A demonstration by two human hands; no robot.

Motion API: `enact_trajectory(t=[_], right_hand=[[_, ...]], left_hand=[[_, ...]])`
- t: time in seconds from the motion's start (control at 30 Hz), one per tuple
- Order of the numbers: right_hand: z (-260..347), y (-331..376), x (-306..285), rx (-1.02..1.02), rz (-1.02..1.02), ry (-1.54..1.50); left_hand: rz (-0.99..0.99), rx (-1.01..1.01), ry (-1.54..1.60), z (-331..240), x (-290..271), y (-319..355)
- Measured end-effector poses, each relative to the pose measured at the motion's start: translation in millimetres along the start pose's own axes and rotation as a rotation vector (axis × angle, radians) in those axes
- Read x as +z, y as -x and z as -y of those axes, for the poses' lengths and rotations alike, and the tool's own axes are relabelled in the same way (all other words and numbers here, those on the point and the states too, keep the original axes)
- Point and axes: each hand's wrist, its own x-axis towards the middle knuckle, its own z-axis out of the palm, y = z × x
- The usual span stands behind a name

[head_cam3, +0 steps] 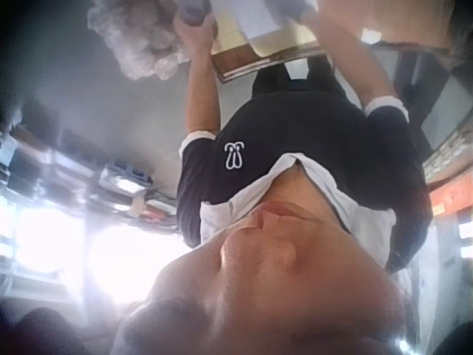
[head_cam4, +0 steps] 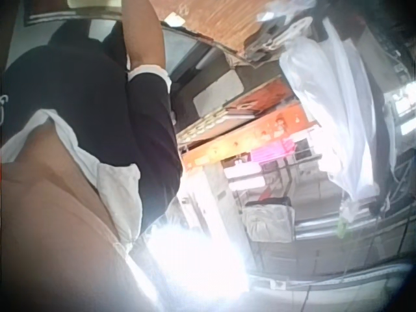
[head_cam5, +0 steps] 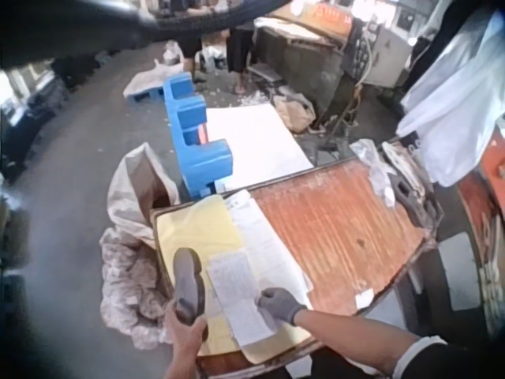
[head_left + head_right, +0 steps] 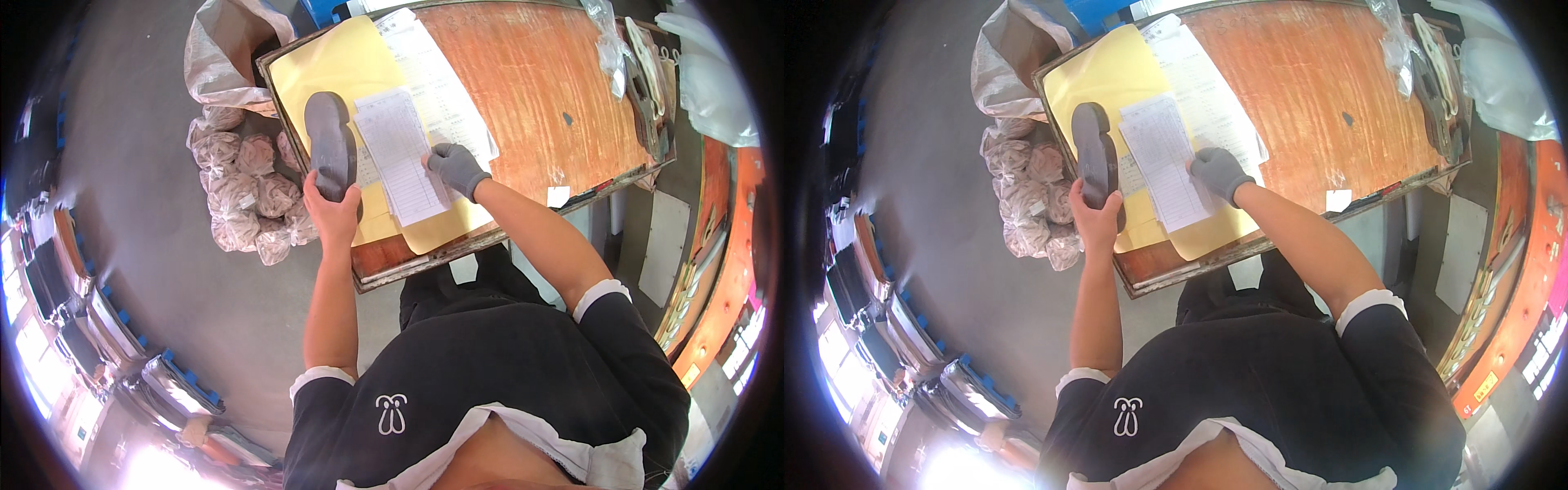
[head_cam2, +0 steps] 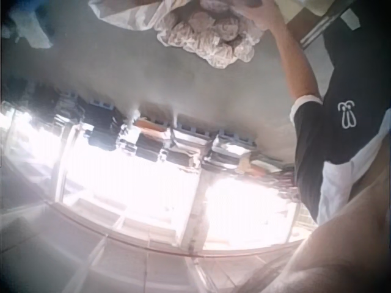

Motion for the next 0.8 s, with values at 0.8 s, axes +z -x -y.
enact_trajectory(t=[0.8], right_hand=[[-6,-5,-4,-0.021,-0.043,-0.027]], left_hand=[[-0.200,0.445,-0.547,-1,36,-17]])
